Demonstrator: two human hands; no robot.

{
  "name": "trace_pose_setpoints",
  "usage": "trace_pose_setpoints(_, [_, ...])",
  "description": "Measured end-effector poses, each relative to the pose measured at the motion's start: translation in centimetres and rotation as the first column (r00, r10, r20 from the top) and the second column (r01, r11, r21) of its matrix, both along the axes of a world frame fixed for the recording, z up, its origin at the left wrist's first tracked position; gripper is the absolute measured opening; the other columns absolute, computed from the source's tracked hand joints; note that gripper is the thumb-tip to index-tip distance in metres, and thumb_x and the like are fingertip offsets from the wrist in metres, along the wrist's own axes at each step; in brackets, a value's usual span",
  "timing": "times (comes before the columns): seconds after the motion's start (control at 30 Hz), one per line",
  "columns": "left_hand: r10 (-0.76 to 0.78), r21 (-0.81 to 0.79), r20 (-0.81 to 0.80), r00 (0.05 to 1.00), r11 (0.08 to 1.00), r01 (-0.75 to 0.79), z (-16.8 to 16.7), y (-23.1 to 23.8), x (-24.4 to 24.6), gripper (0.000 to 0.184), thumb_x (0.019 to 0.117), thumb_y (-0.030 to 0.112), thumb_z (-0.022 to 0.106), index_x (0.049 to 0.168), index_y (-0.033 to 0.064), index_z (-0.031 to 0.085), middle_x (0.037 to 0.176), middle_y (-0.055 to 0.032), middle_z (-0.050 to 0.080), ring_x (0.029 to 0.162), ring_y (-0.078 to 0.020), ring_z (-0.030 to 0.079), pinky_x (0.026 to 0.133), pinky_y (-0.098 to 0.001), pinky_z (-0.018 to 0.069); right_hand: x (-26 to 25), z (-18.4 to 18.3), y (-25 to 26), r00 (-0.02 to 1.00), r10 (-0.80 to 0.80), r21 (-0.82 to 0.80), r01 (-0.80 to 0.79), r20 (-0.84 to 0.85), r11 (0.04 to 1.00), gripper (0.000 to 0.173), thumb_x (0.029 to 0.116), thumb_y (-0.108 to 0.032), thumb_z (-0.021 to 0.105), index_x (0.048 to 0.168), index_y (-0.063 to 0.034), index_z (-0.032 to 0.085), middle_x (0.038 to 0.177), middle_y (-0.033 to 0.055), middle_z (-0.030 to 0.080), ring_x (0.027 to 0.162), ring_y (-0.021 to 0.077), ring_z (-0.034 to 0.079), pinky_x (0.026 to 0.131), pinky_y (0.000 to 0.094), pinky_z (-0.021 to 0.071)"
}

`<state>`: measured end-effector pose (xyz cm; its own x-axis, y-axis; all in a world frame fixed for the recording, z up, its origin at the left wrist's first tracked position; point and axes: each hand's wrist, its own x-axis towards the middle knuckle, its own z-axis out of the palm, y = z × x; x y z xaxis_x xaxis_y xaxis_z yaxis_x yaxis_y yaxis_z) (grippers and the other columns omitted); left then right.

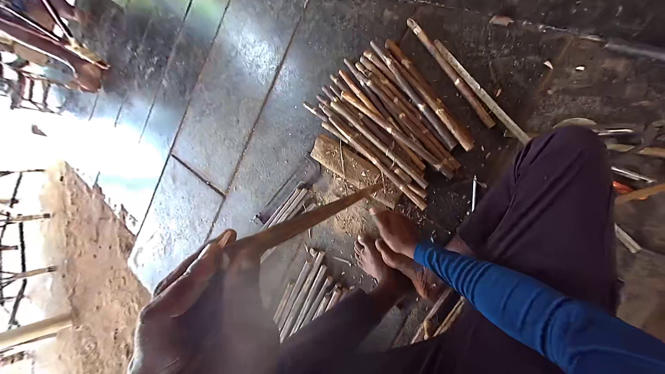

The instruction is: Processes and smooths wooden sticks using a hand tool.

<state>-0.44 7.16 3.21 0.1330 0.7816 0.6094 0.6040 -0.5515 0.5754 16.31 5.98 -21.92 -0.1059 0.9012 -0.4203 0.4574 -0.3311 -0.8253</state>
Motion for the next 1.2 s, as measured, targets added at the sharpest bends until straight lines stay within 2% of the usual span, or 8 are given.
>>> trace_pose_setpoints(0.17, [-0.059, -0.037, 0.088, 0.994, 0.997, 0.063, -0.3, 0.9, -0.3, 0.018, 0.0913, -0.006, 0.068, 0.107, 0.0025, 0.068, 0.108, -0.0081, 0.074, 0.105, -0.0253, 0.072, 0.095, -0.0435, 0.0601, 0.3, 1.6, 1.1, 1.000, 0.024, 0.084, -0.023, -0.001, 0.996, 0.078, 0.1037, -0.067, 0.009, 0.100, -0.0124, 0.065, 0.078, 0.0100, 0.067, 0.080, 0.0295, 0.070, 0.070, 0.0555, 0.0554])
trace_pose_setpoints(0.27, [-0.050, -0.028, 0.098, 0.994, 0.998, 0.053, -0.1, 1.0, -0.1, 0.020, 0.0901, -0.006, 0.071, 0.109, 0.0023, 0.068, 0.110, -0.0078, 0.074, 0.106, -0.0258, 0.073, 0.097, -0.0449, 0.0604, 0.8, -0.4, 1.0, 0.999, -0.047, -0.116, 0.048, 0.010, 0.992, 0.086, 0.1026, -0.071, 0.011, 0.096, -0.0092, 0.070, 0.090, 0.0158, 0.071, 0.092, 0.0350, 0.071, 0.078, 0.0625, 0.0551])
trace_pose_setpoints(0.4, [-0.019, -0.046, 0.085, 0.996, 0.999, 0.023, -0.2, 0.3, 0.2, 0.019, 0.0903, -0.006, 0.070, 0.108, 0.0018, 0.068, 0.110, -0.0086, 0.074, 0.105, -0.0265, 0.073, 0.095, -0.0446, 0.0616, 0.5, 2.1, 0.7, 0.996, 0.083, 0.077, -0.084, 0.011, 0.993, 0.074, 0.1057, -0.064, 0.013, 0.107, -0.0124, 0.066, 0.084, 0.0113, 0.069, 0.085, 0.0305, 0.071, 0.074, 0.0561, 0.0562])
trace_pose_setpoints(0.73, [0.122, -0.017, 0.088, 0.989, 0.993, -0.121, 0.3, -0.2, 0.4, 0.024, 0.0840, -0.001, 0.079, 0.103, 0.0026, 0.066, 0.099, -0.0021, 0.075, 0.095, -0.0200, 0.075, 0.088, -0.0395, 0.0644, 0.5, -1.0, 0.5, 0.998, -0.051, -0.151, 0.054, 0.024, 0.987, 0.085, 0.1037, -0.069, 0.012, 0.098, -0.0082, 0.071, 0.094, 0.0173, 0.072, 0.095, 0.0360, 0.071, 0.080, 0.0633, 0.0547])
trace_pose_setpoints(0.83, [0.142, -0.035, 0.081, 0.987, 0.990, -0.140, 0.0, -0.5, 0.3, 0.025, 0.0837, -0.001, 0.079, 0.103, 0.0015, 0.064, 0.097, -0.0041, 0.075, 0.094, -0.0220, 0.075, 0.087, -0.0406, 0.0648, 0.0, 0.5, 0.5, 0.998, 0.038, 0.060, -0.041, 0.045, 0.997, 0.079, 0.1036, -0.068, 0.009, 0.099, -0.0122, 0.065, 0.081, 0.0109, 0.067, 0.082, 0.0297, 0.070, 0.072, 0.0548, 0.0557])
trace_pose_setpoints(0.97, [0.063, -0.045, 0.077, 0.995, 0.997, -0.059, 0.4, -0.1, 0.2, 0.021, 0.0864, -0.005, 0.075, 0.106, -0.0011, 0.068, 0.101, -0.0065, 0.075, 0.097, -0.0227, 0.075, 0.090, -0.0404, 0.0637, 0.4, -0.9, 0.2, 0.999, -0.046, -0.063, 0.047, 0.008, 0.997, 0.086, 0.1032, -0.070, 0.010, 0.097, -0.0092, 0.071, 0.090, 0.0163, 0.072, 0.093, 0.0351, 0.071, 0.079, 0.0626, 0.0546])
trace_pose_setpoints(1.07, [-0.055, -0.057, 0.081, 0.995, 0.997, 0.059, 0.0, 0.3, -0.3, 0.020, 0.0903, -0.010, 0.066, 0.109, -0.0030, 0.070, 0.110, -0.0134, 0.074, 0.104, -0.0295, 0.073, 0.091, -0.0443, 0.0624, 0.3, 1.0, 1.0, 0.997, 0.046, 0.168, -0.055, 0.058, 0.984, 0.076, 0.1049, -0.065, 0.012, 0.101, -0.0117, 0.066, 0.080, 0.0101, 0.067, 0.081, 0.0292, 0.070, 0.072, 0.0544, 0.0554])
trace_pose_setpoints(1.2, [0.074, -0.001, 0.064, 0.995, 0.997, -0.074, 0.4, 0.2, 1.5, 0.017, 0.0890, -0.011, 0.067, 0.102, -0.0012, 0.073, 0.105, -0.0098, 0.073, 0.100, -0.0234, 0.073, 0.089, -0.0376, 0.0619, 0.6, -1.2, 0.7, 0.997, -0.069, -0.042, 0.070, 0.026, 0.997, 0.082, 0.1054, -0.066, 0.012, 0.095, -0.0078, 0.070, 0.087, 0.0170, 0.071, 0.089, 0.0358, 0.071, 0.076, 0.0625, 0.0548])
